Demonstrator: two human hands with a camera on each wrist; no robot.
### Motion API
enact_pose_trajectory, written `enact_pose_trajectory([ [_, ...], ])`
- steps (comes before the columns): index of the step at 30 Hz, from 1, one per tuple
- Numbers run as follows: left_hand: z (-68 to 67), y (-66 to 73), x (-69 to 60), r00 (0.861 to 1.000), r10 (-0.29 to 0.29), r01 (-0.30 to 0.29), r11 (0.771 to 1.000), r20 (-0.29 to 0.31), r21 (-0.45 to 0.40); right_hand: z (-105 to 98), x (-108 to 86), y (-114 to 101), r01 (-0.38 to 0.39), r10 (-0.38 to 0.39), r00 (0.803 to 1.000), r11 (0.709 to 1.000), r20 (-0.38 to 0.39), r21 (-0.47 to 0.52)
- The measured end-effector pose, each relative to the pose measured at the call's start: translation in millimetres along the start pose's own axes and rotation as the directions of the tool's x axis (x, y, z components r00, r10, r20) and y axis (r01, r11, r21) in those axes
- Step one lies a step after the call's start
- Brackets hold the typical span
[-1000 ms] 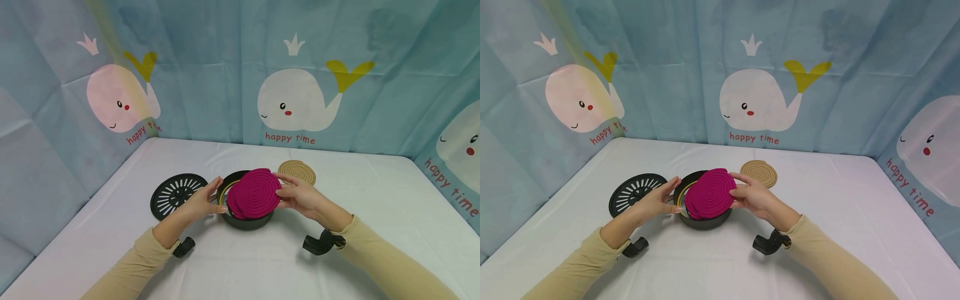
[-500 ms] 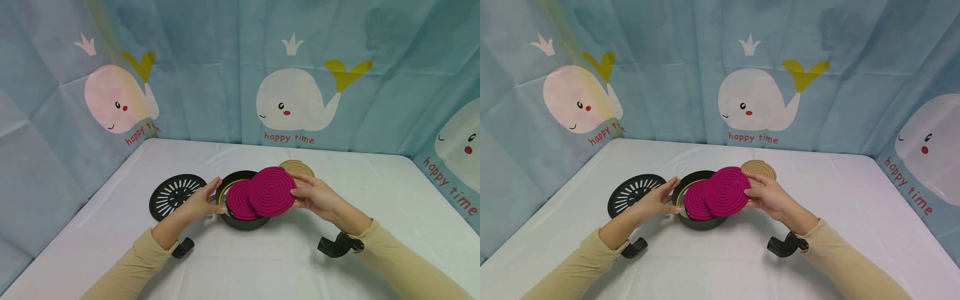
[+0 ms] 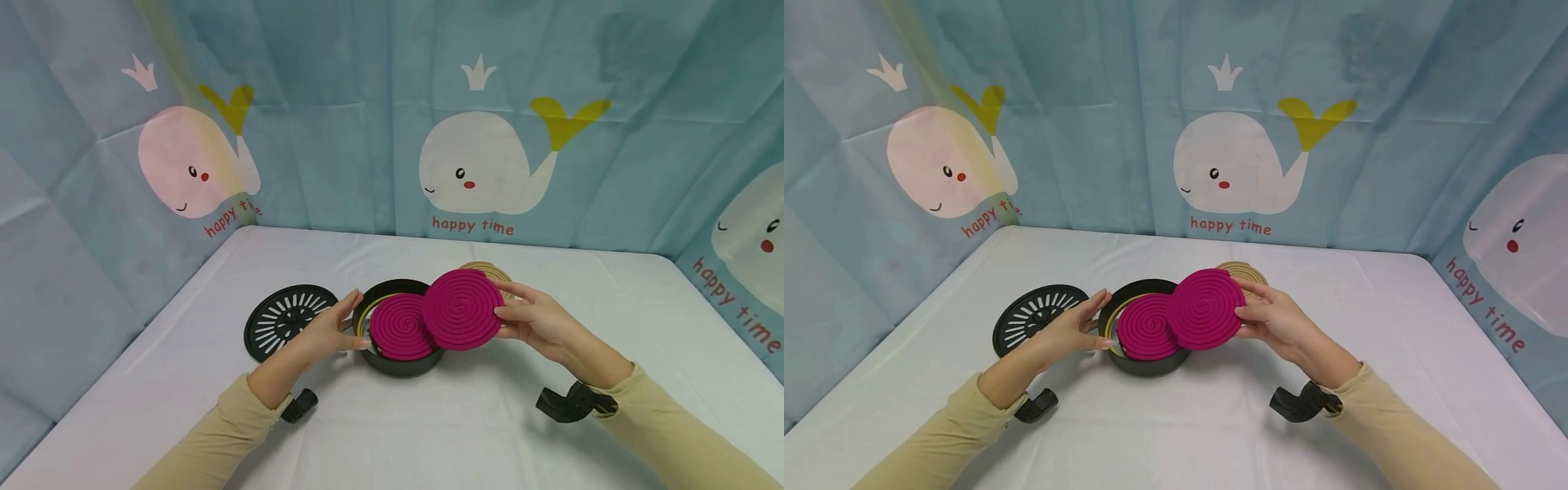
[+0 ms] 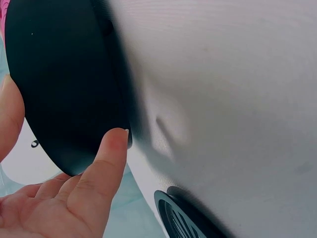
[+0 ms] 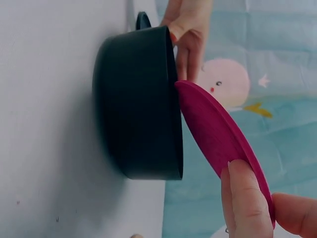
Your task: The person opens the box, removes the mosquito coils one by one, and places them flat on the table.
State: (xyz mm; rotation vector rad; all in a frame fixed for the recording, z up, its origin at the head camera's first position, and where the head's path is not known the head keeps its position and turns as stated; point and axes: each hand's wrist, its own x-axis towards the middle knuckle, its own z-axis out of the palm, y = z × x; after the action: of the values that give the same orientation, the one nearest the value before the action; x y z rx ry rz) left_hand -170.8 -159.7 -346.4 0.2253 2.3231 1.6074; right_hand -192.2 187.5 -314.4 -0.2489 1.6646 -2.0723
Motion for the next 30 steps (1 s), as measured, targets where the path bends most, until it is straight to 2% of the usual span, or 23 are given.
enact_pose_trajectory([
  [10, -1.0, 0.9, -1.7, 1.000, 0.001, -0.001, 1.000, -0.002, 0.002, -16.7, -8.0, -5.7, 0.040, -0.041, 0.999, 0.998, 0.006, 0.048],
  [21, -0.8, -2.0, 0.4, 1.000, 0.018, -0.018, 1.000, 0.002, 0.013, -41.3, -18.8, -9.9, 0.057, -0.050, 0.997, 0.992, -0.065, 0.116],
  [30, -1.1, -1.7, 0.8, 1.000, 0.017, -0.017, 1.000, 0.005, 0.017, -65.5, -28.8, -8.5, 0.127, -0.118, 0.991, 0.973, -0.058, 0.192],
])
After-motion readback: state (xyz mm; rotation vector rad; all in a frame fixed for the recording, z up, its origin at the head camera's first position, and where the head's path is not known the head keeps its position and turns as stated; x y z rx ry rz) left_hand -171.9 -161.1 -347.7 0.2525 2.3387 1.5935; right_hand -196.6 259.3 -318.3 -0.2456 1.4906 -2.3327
